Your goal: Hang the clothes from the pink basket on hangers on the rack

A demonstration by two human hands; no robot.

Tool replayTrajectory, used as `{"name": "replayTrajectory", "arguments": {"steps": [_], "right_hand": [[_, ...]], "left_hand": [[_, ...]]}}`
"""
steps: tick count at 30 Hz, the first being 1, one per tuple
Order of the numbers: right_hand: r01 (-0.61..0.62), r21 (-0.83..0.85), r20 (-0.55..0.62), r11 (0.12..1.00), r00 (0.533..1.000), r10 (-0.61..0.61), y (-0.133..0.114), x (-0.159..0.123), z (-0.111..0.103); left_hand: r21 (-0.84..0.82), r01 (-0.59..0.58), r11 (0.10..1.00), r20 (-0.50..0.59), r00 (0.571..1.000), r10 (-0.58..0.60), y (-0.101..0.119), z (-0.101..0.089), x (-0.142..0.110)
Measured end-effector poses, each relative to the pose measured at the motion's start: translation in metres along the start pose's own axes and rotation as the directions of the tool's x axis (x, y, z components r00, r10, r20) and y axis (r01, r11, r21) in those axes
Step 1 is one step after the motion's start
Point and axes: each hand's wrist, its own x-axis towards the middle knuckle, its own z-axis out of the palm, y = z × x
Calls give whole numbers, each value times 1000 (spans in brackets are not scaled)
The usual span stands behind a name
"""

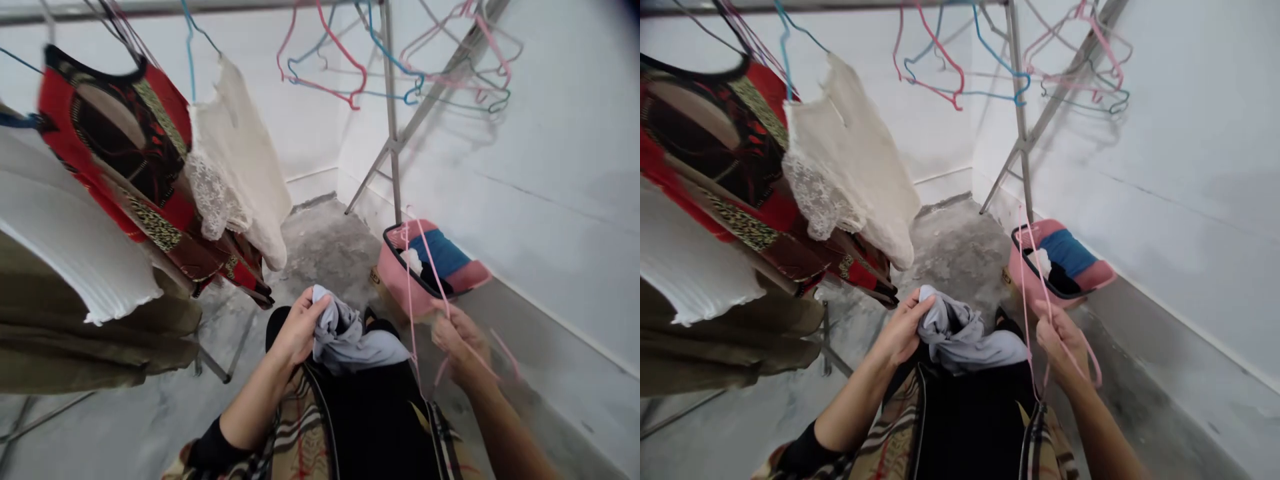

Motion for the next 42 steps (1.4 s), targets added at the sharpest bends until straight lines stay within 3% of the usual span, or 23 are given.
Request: {"name": "replayTrajectory", "arguments": {"steps": [2, 4, 8, 12, 17, 23, 27, 30, 32, 35, 38, 42], "right_hand": [[-55, 189, -62, 981, 996, 68, -2, -7, -7], [-101, 220, -64, 970, 991, 117, -4, -12, -21], [-183, -77, 210, 980, 958, 195, -9, -19, -60], [-101, -397, 363, 912, 896, 257, -31, -18, -78], [81, -487, 533, 870, 817, 222, -47, -8, -64], [129, -431, 576, 893, 801, 163, -33, 2, -27], [72, -331, 553, 941, 823, 132, -23, 7, 1], [-16, -248, 511, 969, 848, 145, -13, 9, 10], [-66, -192, 471, 979, 869, 151, -7, 11, 7], [-88, -170, 445, 981, 882, 156, -11, 16, -7], [-15, -229, 440, 973, 890, 118, -27, 20, -25], [47, -314, 396, 948, 914, 86, -45, 17, -45]], "left_hand": [[8, -10, 1000, 3, 1000, 10, -1, 0, 1], [10, -11, 1000, -7, 1000, 11, -2, -1, 1], [27, -8, 1000, -51, 999, 10, -3, -3, 0], [55, -62, 997, -61, 996, 66, -3, -5, 1], [67, -120, 990, -62, 990, 124, -3, -4, 3], [249, -169, 954, 91, 984, 150, -14, 6, -3], [509, -309, 804, 273, 943, 190, -25, 14, -11], [624, -394, 675, 360, 911, 199, -20, 14, -12], [608, -400, 685, 353, 910, 218, -8, 11, -8], [457, -405, 792, 248, 913, 324, 17, 8, 0], [303, -420, 855, 165, 907, 387, 42, 9, 6], [244, -460, 854, 147, 888, 436, 61, 13, 8]]}}
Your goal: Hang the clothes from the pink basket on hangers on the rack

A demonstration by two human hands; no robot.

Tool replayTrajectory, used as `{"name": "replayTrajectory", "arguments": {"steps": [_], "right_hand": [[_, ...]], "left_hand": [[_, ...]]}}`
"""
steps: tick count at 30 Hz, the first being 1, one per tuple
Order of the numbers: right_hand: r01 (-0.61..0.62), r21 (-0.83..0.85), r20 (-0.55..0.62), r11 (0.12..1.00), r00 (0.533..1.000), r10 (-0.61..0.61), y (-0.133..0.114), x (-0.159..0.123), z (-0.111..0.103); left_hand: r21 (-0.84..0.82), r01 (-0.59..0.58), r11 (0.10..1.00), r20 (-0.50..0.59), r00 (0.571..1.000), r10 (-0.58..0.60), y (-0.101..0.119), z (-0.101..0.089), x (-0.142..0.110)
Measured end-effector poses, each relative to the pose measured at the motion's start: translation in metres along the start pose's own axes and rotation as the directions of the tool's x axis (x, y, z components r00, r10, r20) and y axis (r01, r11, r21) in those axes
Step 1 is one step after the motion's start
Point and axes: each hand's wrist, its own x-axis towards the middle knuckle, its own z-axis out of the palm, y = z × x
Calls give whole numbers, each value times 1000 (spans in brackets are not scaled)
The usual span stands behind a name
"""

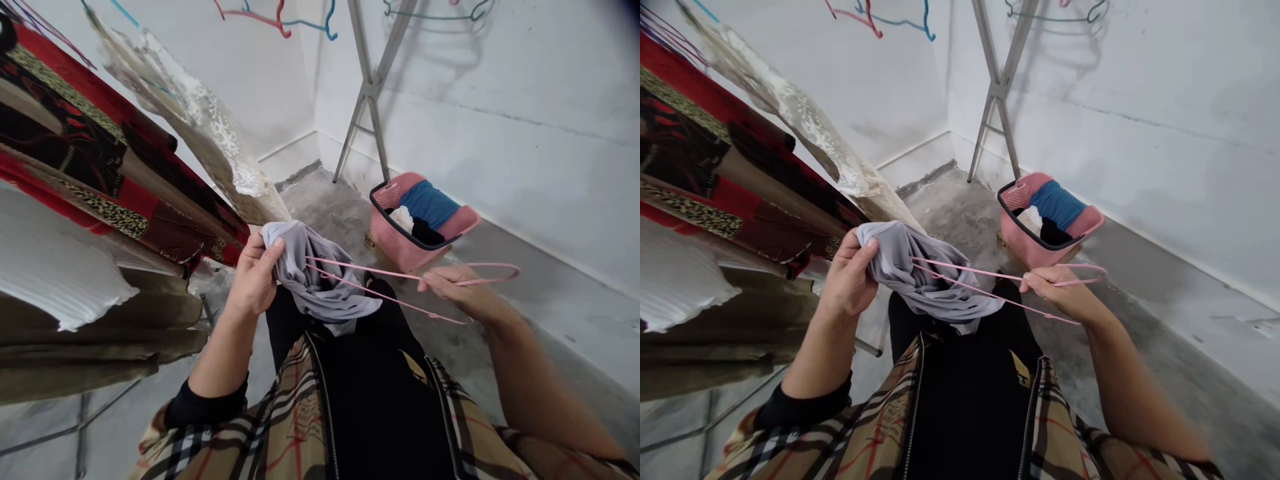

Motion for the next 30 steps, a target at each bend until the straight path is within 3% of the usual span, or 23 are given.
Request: {"name": "replayTrajectory", "arguments": {"steps": [9, 14, 18, 21, 24, 27, 28, 30], "right_hand": [[-21, -9, -21, 1000, 1000, 21, 12, -23, -19], [19, -116, 3, 993, 1000, -18, 1, -13, -2], [19, -39, -19, 999, 1000, -20, 1, 4, 37], [47, 155, -30, 987, 999, -43, 4, 15, 63], [107, 297, -99, 949, 992, -81, 4, 21, 72], [154, 333, -126, 930, 985, -118, 2, 24, 66], [179, 328, -129, 928, 981, -143, 0, 24, 61], [228, 294, -149, 928, 970, -192, -5, 26, 51]], "left_hand": [[-15, -4, 1000, -15, 1000, 4, 6, 4, 6], [-38, 58, 998, 37, 998, -57, 4, 13, -3], [62, 115, 991, 226, 966, -126, -8, 29, -26], [324, -49, 945, 500, 857, -126, -16, 42, -43], [538, -445, 716, 701, 707, -87, -15, 43, -48], [585, -776, 238, 786, 614, 72, -1, 34, -42], [578, -814, 51, 802, 579, 149, 7, 31, -39], [569, -776, -272, 818, 499, 287, 23, 27, -33]]}}
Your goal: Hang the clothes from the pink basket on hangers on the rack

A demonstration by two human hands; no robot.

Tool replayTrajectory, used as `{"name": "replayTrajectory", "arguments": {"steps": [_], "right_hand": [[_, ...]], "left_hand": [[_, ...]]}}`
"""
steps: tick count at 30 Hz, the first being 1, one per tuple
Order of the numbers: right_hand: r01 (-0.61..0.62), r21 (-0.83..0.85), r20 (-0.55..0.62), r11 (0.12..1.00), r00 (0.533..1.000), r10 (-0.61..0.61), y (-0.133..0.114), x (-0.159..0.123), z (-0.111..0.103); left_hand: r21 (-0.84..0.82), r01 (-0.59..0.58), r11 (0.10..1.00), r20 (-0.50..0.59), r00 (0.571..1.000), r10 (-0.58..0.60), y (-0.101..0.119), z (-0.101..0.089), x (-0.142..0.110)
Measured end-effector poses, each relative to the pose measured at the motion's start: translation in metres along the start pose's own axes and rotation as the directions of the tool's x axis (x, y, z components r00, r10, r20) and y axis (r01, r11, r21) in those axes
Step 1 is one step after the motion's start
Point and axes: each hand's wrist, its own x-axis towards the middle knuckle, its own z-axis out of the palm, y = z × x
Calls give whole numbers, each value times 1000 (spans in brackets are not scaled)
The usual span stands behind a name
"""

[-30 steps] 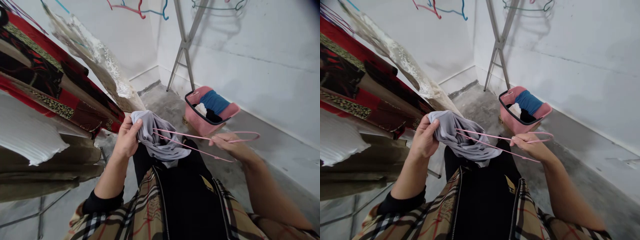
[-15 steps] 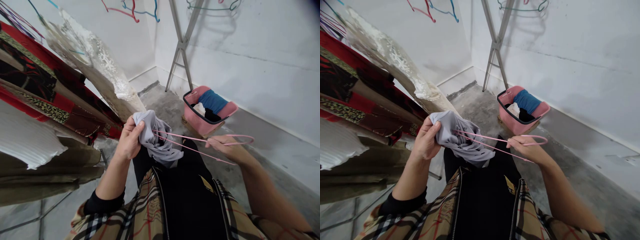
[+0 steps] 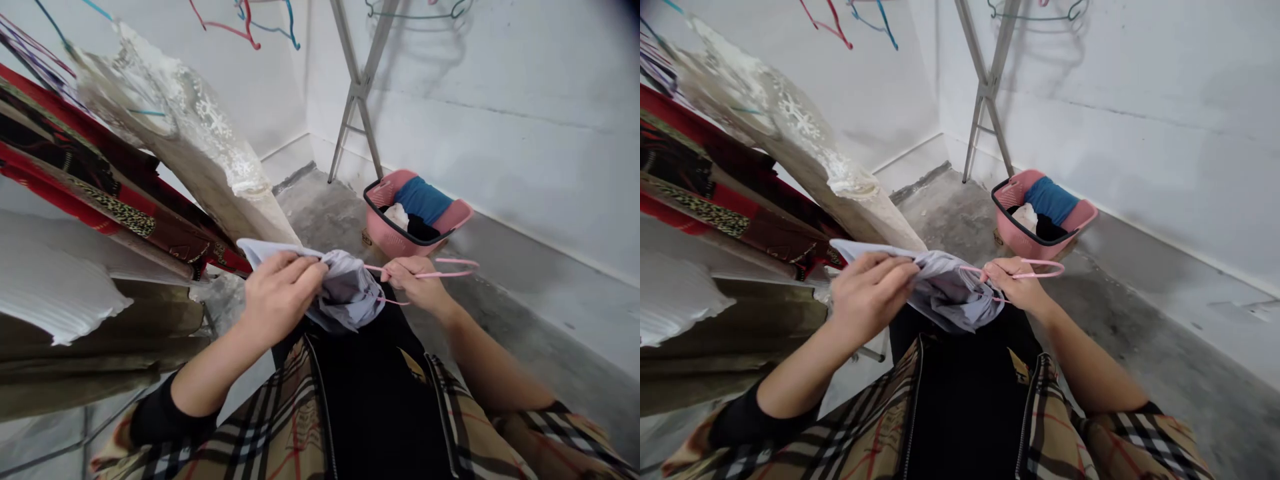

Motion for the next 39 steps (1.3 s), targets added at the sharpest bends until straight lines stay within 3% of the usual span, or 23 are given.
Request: {"name": "replayTrajectory", "arguments": {"steps": [2, 4, 8, 10, 12, 14, 16, 17, 18, 19, 20, 22, 23, 26, 31, 35, 39], "right_hand": [[59, -46, -8, 997, 998, -59, -11, 6, -8], [125, -118, 10, 985, 992, -125, -24, 14, -14], [219, -235, 77, 947, 976, -206, -42, 29, -20], [226, -245, 22, 943, 974, -227, -38, 32, -21], [240, -285, -121, 928, 951, -283, -22, 29, -21], [249, -366, -347, 897, 858, -380, 2, 19, -19], [203, -411, -558, 889, 714, -422, 29, 4, -13], [165, -404, -632, 900, 661, -405, 41, -5, -8], [121, -383, -668, 916, 648, -365, 52, -13, -1], [71, -351, -664, 934, 685, -301, 61, -20, 8], [10, -305, -619, 952, 758, -206, 68, -25, 17], [-160, -155, -462, 975, 884, 72, 78, -30, 37], [-257, -71, -375, 964, 902, 213, 82, -29, 46], [-431, 108, -258, 896, 858, 444, 92, -18, 59], [-473, 301, -251, 828, 798, 548, 108, -4, 36], [-436, 527, -258, 729, 736, 626, 108, 0, 8], [-350, 688, -251, 636, 707, 661, 99, 7, -11]], "left_hand": [[211, -4, 977, -57, 998, 17, -8, -14, 8], [300, -20, 954, 5, 1000, 19, -12, -25, 18], [131, -114, 985, 271, 960, 75, -18, -31, 27], [25, -79, 997, 320, 945, 67, -21, -28, 23], [-12, -3, 1000, 305, 952, 6, -23, -23, 16], [-14, 76, 997, 252, 965, -70, -25, -21, 8], [-13, 138, 990, 192, 972, -133, -27, -22, 2], [-13, 162, 987, 169, 973, -158, -28, -23, 0], [-12, 182, 983, 150, 972, -178, -29, -25, -1], [-11, 196, 981, 133, 972, -193, -29, -26, -2], [-10, 203, 979, 120, 972, -200, -29, -27, -2], [-17, 198, 980, 94, 976, -196, -27, -29, -1], [-24, 189, 982, 89, 978, -186, -25, -29, 0], [-45, 151, 987, 96, 985, -146, -20, -30, 0], [-83, 166, 983, 91, 983, -159, -30, -34, -14], [-139, 240, 961, 98, 969, -228, -47, -33, -33], [-163, 291, 943, 103, 955, -277, -56, -30, -47]]}}
